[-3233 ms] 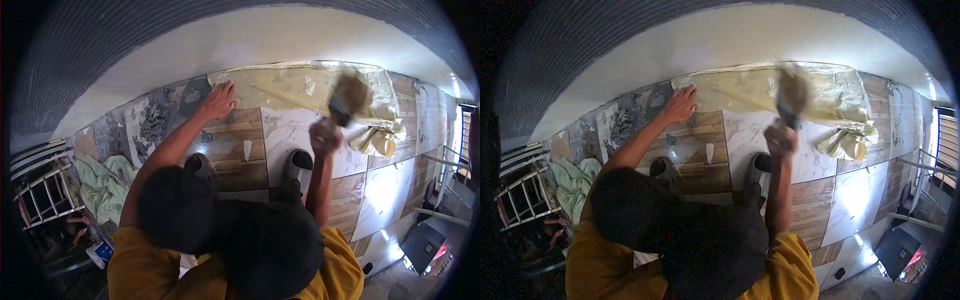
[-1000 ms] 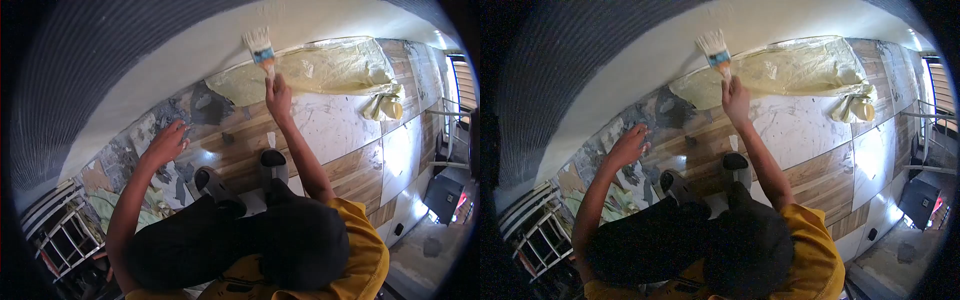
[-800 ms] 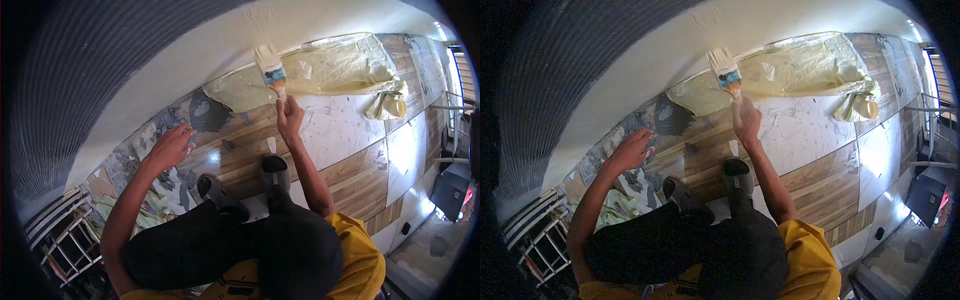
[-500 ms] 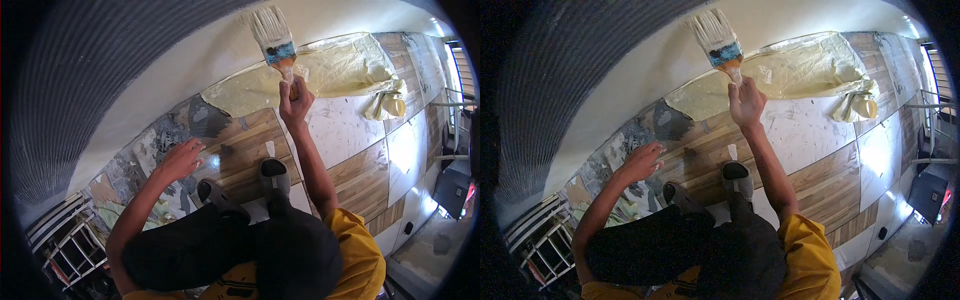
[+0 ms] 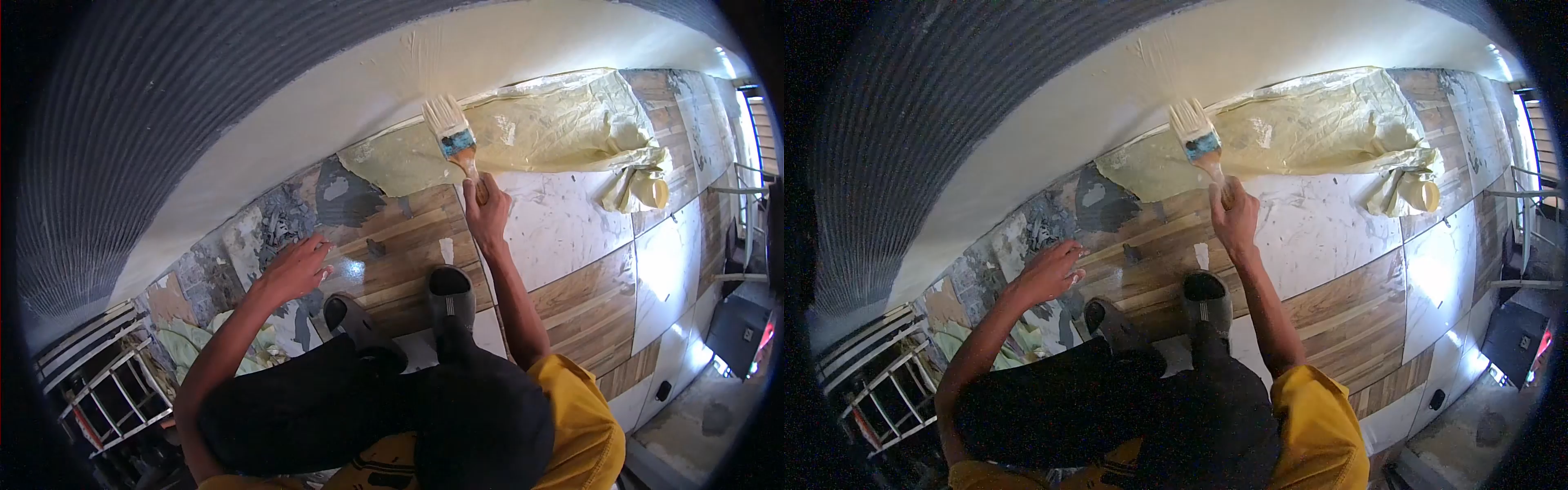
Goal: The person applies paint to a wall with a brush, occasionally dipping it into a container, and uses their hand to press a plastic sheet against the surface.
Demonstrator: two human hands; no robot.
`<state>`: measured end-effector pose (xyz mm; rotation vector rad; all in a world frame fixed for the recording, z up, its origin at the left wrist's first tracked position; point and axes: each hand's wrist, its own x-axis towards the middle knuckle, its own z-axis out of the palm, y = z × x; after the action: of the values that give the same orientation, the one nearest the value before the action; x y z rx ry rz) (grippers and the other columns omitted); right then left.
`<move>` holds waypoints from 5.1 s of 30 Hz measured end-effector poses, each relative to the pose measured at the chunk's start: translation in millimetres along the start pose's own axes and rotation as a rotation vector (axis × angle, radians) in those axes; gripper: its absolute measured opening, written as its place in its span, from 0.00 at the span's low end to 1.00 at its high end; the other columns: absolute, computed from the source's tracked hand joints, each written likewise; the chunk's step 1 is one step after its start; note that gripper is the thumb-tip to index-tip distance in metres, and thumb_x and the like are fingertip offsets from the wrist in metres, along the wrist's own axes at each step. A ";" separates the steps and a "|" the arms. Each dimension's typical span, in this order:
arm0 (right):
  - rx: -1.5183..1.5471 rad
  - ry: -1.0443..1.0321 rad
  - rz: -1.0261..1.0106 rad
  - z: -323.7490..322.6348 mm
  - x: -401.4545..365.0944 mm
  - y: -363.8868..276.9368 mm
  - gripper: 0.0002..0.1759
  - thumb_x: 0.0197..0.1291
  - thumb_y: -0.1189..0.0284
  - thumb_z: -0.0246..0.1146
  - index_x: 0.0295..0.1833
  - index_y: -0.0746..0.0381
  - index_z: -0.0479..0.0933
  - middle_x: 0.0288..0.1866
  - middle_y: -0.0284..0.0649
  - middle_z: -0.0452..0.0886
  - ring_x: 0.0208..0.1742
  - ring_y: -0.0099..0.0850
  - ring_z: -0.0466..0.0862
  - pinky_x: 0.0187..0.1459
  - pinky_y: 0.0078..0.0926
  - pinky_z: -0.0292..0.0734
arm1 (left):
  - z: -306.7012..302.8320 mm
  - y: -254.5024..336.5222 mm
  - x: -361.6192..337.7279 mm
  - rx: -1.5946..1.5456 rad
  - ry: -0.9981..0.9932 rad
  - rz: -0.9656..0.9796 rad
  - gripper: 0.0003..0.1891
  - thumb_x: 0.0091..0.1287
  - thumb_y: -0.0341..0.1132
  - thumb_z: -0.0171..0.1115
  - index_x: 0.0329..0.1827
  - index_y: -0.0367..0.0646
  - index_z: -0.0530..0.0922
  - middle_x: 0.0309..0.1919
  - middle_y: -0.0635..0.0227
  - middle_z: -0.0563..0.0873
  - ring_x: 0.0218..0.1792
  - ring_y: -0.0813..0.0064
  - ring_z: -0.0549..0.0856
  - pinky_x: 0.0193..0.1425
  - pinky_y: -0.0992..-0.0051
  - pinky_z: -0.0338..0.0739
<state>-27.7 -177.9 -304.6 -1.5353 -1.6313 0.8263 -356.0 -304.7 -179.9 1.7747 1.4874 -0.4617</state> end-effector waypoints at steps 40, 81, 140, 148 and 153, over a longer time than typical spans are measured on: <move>0.995 -0.280 0.749 4.0 -1.0 31.6 0.15 0.78 0.60 0.50 0.50 0.61 0.74 0.22 0.28 0.69 0.13 0.15 0.61 0.13 0.15 0.54 | 19.5 9.3 2.4 -0.130 -0.060 -0.049 0.23 0.74 0.39 0.61 0.67 0.36 0.71 0.61 0.54 0.75 0.63 0.50 0.77 0.66 0.58 0.73; 0.505 -0.271 0.557 -27.3 17.5 2.2 0.19 0.74 0.61 0.55 0.44 0.68 0.81 0.19 0.25 0.65 0.16 0.14 0.61 0.17 0.18 0.52 | 26.0 5.8 -1.5 -0.149 -0.030 -0.001 0.25 0.75 0.41 0.59 0.68 0.34 0.70 0.62 0.51 0.75 0.62 0.48 0.77 0.66 0.57 0.73; 0.142 0.233 -0.250 -10.4 1.7 -41.5 0.12 0.64 0.76 0.65 0.50 0.72 0.81 0.30 0.46 0.83 0.29 0.29 0.81 0.33 0.30 0.75 | 33.8 10.5 -14.1 -0.157 -0.009 -0.030 0.24 0.75 0.43 0.59 0.64 0.32 0.72 0.60 0.50 0.76 0.62 0.49 0.78 0.66 0.58 0.73; 0.072 0.103 -0.262 56.3 28.0 -11.2 0.10 0.66 0.73 0.63 0.47 0.69 0.81 0.28 0.55 0.80 0.27 0.45 0.82 0.32 0.35 0.74 | 17.7 17.6 -1.4 -0.150 -0.003 0.010 0.24 0.74 0.42 0.60 0.64 0.32 0.72 0.60 0.51 0.77 0.62 0.50 0.78 0.67 0.59 0.73; -0.051 -0.022 -0.161 27.5 -14.9 11.7 0.11 0.64 0.73 0.64 0.47 0.70 0.82 0.27 0.52 0.80 0.26 0.43 0.83 0.32 0.36 0.75 | 20.0 17.9 -9.6 -0.207 -0.012 -0.034 0.24 0.75 0.43 0.59 0.65 0.33 0.72 0.63 0.50 0.76 0.65 0.50 0.76 0.70 0.59 0.71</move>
<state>-44.9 -190.9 -330.1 -1.4120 -1.7783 0.7213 -337.6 -326.5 -180.4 1.5844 1.5020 -0.3219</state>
